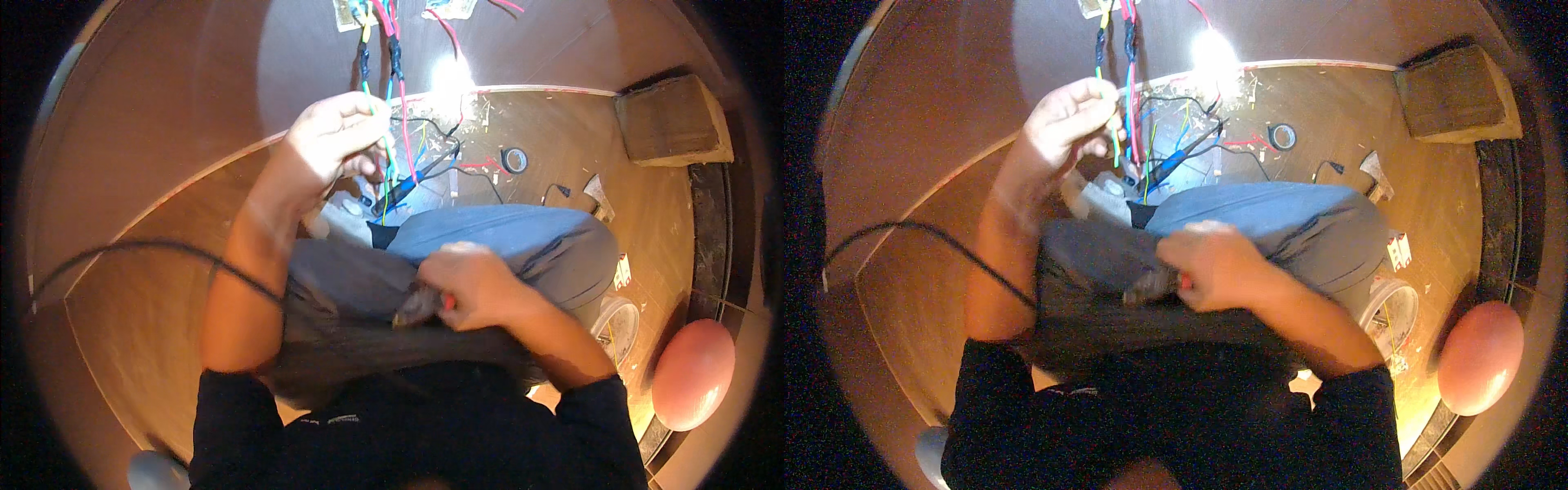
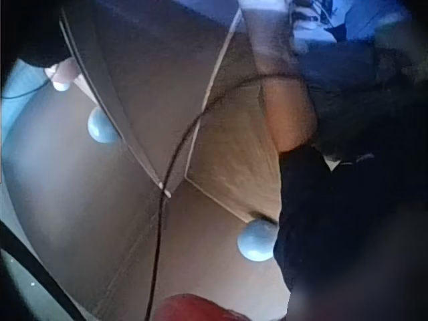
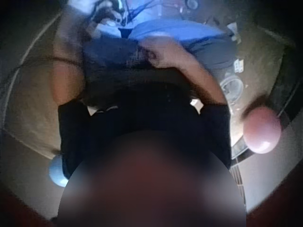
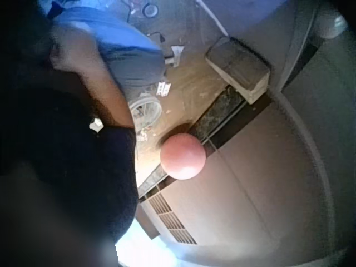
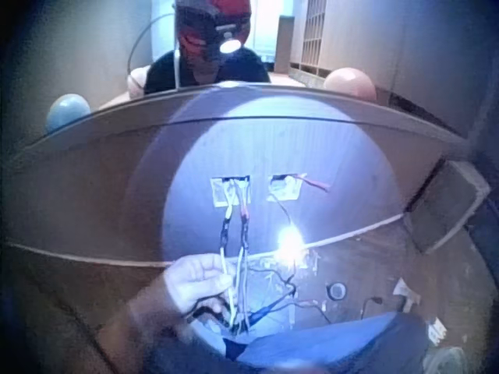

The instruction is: The person sits on the floor and works on exposed electrical wiring in a wall opening. They use electrical tape to insulate wire connections and use pliers to strip and adjust wires.

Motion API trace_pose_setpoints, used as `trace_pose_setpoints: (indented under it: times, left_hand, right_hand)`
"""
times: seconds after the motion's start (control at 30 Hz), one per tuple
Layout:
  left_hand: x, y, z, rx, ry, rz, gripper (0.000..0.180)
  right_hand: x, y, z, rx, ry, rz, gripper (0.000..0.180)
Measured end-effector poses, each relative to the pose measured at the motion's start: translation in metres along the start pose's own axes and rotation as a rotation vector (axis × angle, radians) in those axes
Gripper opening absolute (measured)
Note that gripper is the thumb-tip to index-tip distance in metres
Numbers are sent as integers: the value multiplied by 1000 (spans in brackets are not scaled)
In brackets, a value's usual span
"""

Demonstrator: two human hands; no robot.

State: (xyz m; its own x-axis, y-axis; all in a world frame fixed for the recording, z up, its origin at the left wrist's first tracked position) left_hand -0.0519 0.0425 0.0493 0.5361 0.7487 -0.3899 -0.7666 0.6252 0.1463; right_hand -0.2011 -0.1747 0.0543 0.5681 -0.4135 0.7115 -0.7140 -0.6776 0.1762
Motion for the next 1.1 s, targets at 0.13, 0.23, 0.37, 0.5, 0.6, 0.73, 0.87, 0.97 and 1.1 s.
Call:
trace_pose_setpoints:
  times: [0.13,0.23,0.37,0.5,0.6,0.73,0.87,0.97,1.1]
  left_hand:
    - [0,1,1,67,96,1,20]
    - [-1,5,2,78,-20,52,22]
    - [-8,14,2,80,-218,129,27]
    - [-18,21,4,46,-629,248,20]
    - [-25,26,9,76,-651,175,30]
    - [-29,34,19,78,-815,103,27]
    - [-26,34,20,208,-607,23,22]
    - [-25,30,17,171,-436,-47,19]
    - [-29,27,15,96,-655,-35,14]
  right_hand:
    - [20,14,17,79,-107,107,25]
    - [40,12,14,-56,-229,115,22]
    - [35,0,7,-168,-519,92,15]
    - [16,-5,17,-320,-1079,52,14]
    - [9,-7,25,-416,-1158,61,17]
    - [3,-12,27,-425,-1117,96,17]
    - [-5,-15,29,-401,-1081,85,16]
    - [-12,-16,34,-414,-1169,64,16]
    - [-20,-17,41,-377,-1188,28,15]
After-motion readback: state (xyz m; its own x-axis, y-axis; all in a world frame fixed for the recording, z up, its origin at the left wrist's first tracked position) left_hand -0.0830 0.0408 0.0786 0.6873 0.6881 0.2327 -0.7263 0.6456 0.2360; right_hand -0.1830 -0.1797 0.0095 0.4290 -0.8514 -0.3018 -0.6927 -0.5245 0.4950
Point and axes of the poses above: each hand's wrist, its own y-axis away from the middle knuckle, its own x-axis out of the back of the hand, z = x × y, the point moved 1 cm from there along -y, towards the middle knuckle, and after that the axes turned 4 degrees about -z, right-handed, at the moved point
